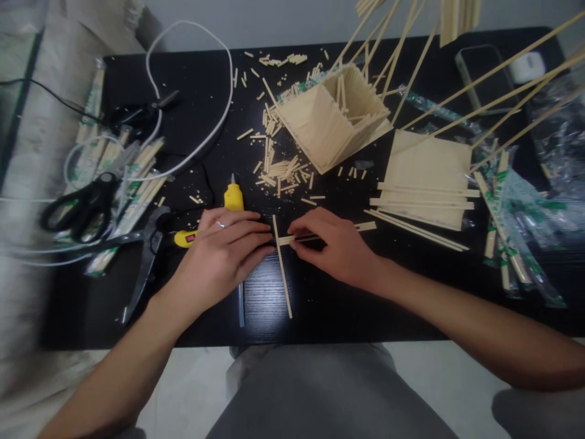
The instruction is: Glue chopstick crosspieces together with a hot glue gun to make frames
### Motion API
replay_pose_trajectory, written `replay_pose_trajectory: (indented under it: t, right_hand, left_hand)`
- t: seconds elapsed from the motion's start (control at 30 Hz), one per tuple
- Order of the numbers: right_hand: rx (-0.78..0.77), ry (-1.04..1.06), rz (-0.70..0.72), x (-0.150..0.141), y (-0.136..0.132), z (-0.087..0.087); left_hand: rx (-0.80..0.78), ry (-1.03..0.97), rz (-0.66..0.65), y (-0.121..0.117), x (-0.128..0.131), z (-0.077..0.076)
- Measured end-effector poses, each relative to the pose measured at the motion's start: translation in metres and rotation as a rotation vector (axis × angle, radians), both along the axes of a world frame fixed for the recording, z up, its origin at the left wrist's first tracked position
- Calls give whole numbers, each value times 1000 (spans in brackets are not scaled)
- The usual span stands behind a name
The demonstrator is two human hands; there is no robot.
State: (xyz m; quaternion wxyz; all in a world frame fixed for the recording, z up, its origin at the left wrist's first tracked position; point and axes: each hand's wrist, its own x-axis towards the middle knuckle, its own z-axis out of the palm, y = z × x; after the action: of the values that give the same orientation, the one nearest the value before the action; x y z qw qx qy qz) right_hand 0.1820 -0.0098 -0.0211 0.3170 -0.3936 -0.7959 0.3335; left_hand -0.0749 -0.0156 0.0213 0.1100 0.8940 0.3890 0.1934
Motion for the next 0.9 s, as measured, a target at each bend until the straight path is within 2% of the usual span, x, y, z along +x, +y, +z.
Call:
replay_pose_trajectory:
  t: [0.1,0.17,0.23,0.3,0.4,0.5,0.6,0.77,0.9]
  right_hand:
    - [-21,11,4,0,0,-1]
    - [-31,15,12,0,1,-1]
    - [-32,21,16,0,2,-1]
    - [-29,25,19,0,2,-1]
    - [-22,25,22,0,2,-1]
    - [-17,25,20,0,2,0]
    - [-10,32,20,-1,1,0]
    - [-4,42,21,-1,2,0]
    - [-9,24,20,0,2,0]
  left_hand:
    - [-7,-37,146,0,-18,18]
    - [-69,6,232,0,-32,26]
    - [-92,141,294,0,-44,29]
    - [-60,228,331,0,-52,25]
    - [-49,332,321,1,-55,13]
    - [-36,336,303,3,-52,2]
    - [-17,328,292,6,-51,-1]
    - [-39,254,216,8,-55,12]
    - [-129,90,308,2,-61,27]
